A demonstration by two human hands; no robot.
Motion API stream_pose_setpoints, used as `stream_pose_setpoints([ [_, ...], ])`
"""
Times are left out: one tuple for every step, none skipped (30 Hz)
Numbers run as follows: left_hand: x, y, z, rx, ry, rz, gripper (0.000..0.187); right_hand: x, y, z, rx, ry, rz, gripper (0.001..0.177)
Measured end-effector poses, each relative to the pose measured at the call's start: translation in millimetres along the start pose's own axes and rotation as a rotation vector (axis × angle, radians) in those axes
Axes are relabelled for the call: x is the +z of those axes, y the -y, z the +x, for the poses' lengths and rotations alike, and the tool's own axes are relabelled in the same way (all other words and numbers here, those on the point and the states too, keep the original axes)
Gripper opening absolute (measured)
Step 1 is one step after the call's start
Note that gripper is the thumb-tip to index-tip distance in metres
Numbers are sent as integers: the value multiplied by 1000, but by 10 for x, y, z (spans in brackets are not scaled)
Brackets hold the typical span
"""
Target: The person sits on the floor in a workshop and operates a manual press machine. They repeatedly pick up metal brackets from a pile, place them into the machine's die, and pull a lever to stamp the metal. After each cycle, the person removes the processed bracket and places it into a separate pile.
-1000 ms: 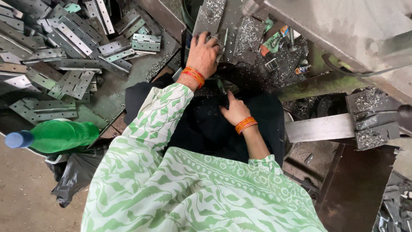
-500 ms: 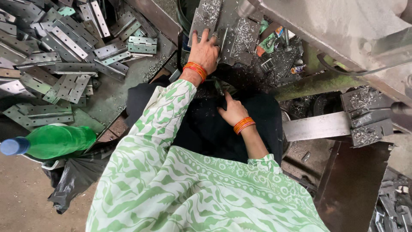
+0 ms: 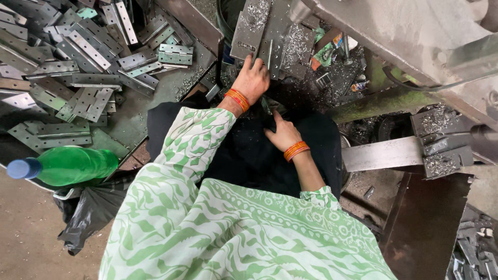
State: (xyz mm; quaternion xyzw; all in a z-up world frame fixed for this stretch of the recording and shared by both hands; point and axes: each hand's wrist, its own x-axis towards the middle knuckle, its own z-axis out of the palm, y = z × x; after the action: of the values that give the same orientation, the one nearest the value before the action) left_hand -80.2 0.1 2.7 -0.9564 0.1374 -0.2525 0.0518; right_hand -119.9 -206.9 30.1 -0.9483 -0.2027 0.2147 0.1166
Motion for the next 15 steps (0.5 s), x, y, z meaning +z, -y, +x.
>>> stream_pose_setpoints([
  [-32, -8, -19, 5, -3, -19, 23, -1, 3, -4, 4, -2, -1, 81],
  [-58, 6, -16, -2, -11, -31, 22, -6, 8, -4, -1, -5, 1, 81],
  [-80, 22, -11, -10, -19, -43, 21, -11, 13, -2, -6, -9, 4, 81],
  [-99, 16, -6, -16, -28, -59, 20, -14, 8, -18, -6, -11, 5, 81],
  [-117, 6, -8, -30, -21, -66, 21, -7, 11, -32, -7, -11, 11, 81],
  [-129, 2, 9, -43, -17, -71, 21, -9, 17, -28, -9, -14, 15, 80],
  [-136, -5, 25, -57, -14, -76, 22, -16, 21, -25, -11, -17, 19, 80],
  [-138, -21, 35, -69, -14, -52, 23, -22, 26, -24, -8, -12, 20, 80],
  [-128, -50, 49, -81, -14, -28, 24, -30, 25, -22, -4, -8, 21, 81],
  [-105, -77, 47, -92, -9, -4, 25, -20, 26, -26, -1, 0, 25, 81],
  [-60, -81, 72, -118, -8, 27, 26, -20, 19, -11, -14, -14, 27, 81],
  [-5, -82, 89, -145, -2, 56, 27, -12, 6, -6, -26, -24, 30, 81],
  [45, -84, 84, -172, 3, 86, 28, 6, -6, -8, -38, -34, 33, 81],
  [83, -77, 82, -142, 16, 87, 28, 16, -16, -2, -37, -32, 29, 81],
  [103, -70, 78, -112, 30, 87, 27, 24, -21, -1, -37, -30, 24, 81],
])
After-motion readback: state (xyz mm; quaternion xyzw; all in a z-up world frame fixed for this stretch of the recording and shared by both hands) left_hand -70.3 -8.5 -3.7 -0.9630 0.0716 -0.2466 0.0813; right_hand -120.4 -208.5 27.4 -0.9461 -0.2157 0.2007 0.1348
